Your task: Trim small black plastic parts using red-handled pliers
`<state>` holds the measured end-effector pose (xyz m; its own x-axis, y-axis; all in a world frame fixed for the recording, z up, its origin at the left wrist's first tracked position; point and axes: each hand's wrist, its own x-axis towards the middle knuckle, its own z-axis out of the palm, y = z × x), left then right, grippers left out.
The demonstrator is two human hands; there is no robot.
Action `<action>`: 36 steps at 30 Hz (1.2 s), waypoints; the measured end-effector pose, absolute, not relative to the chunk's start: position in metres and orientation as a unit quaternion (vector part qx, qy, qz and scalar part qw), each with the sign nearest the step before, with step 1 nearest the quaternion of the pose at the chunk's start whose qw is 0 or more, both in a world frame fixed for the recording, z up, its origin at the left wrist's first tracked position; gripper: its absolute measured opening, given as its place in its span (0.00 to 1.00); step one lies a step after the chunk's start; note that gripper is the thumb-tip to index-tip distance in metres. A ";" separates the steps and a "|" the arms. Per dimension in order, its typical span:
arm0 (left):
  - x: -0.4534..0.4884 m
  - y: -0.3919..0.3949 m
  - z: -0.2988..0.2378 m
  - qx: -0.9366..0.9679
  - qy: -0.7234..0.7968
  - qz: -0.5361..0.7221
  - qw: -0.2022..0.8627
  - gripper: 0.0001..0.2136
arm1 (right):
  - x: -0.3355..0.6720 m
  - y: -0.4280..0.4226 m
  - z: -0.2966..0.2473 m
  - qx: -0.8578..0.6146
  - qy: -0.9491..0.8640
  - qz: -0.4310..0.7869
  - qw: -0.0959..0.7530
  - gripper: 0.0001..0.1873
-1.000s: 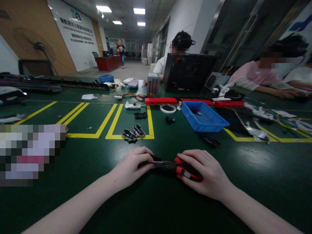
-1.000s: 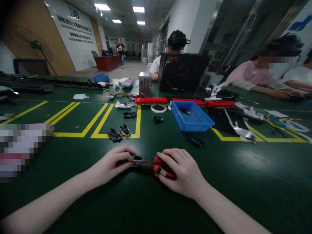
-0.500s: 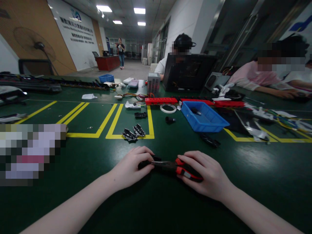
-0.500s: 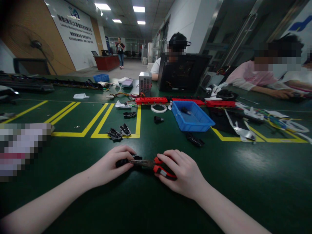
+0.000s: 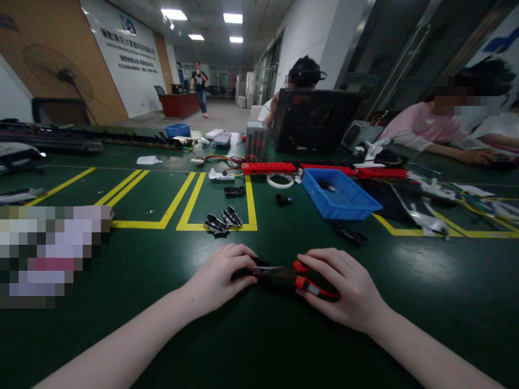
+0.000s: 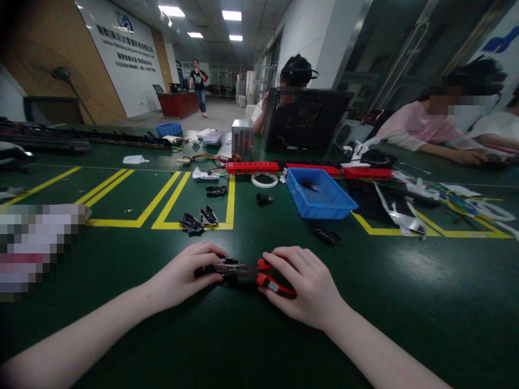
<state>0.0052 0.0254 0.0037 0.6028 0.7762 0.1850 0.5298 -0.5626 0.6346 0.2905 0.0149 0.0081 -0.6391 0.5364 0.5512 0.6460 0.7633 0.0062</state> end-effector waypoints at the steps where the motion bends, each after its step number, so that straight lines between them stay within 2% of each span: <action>1: 0.005 0.025 0.004 0.853 0.384 0.229 0.268 0.06 | 0.290 0.015 0.008 -0.329 -0.900 -0.102 0.266 0.23; 12: 0.005 0.027 0.002 0.848 0.388 0.233 0.275 0.05 | 0.291 0.015 0.006 -0.329 -0.904 -0.095 0.257 0.21; 27: 0.004 0.024 0.005 0.829 0.393 0.260 0.301 0.06 | 0.290 0.014 0.010 -0.360 -0.893 -0.009 0.270 0.19; 36: 0.003 0.025 0.002 0.856 0.376 0.240 0.260 0.05 | 0.291 0.015 0.008 -0.342 -0.900 -0.030 0.269 0.18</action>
